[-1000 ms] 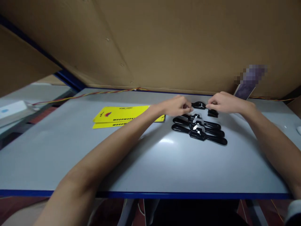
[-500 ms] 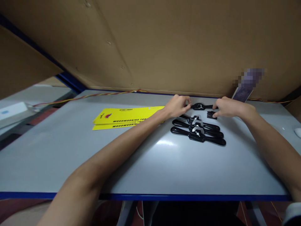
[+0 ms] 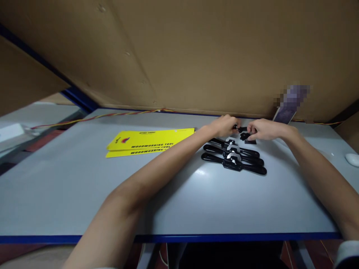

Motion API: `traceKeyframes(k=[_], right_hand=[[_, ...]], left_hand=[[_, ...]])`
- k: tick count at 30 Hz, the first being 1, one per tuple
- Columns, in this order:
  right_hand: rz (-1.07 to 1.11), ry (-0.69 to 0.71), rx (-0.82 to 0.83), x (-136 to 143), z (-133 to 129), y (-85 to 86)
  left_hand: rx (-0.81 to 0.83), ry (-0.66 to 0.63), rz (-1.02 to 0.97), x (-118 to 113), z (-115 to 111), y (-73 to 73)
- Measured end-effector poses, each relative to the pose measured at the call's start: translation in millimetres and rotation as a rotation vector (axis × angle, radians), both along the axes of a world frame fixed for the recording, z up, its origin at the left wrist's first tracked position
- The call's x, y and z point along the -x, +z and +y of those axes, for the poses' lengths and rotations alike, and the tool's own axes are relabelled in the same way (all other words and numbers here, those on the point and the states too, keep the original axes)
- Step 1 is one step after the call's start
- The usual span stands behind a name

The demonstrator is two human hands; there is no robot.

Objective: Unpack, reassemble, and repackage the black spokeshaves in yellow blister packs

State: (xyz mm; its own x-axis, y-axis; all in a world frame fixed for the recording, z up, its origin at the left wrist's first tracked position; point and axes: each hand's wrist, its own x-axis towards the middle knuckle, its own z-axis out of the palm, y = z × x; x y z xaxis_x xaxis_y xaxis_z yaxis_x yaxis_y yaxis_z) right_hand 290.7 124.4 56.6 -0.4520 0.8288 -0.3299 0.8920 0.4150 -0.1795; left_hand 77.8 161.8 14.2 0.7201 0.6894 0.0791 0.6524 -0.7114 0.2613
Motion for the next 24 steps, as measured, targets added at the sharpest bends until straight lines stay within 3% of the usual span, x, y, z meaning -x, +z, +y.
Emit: traceKeyframes(k=[10,15,19,24], right_hand=[[0.087,0.035,0.099,-4.4,7.7,-7.2],[0.125,0.099,0.019,-9.7,7.6,-3.3],[0.215,0.076,-0.051,-8.5,2.2,7.4],[0.316,-0.047,0.131,-7.9,-3.2,17.6]], left_hand=[[0.062,0.053,-0.011,6.0,10.2,-8.4],[0.084,0.034,-0.061,6.8,9.5,-8.3],[0.092,0.062,-0.105,8.3,5.4,-1.5],[0.004,0.124,-0.208,19.8,0.1,11.6]])
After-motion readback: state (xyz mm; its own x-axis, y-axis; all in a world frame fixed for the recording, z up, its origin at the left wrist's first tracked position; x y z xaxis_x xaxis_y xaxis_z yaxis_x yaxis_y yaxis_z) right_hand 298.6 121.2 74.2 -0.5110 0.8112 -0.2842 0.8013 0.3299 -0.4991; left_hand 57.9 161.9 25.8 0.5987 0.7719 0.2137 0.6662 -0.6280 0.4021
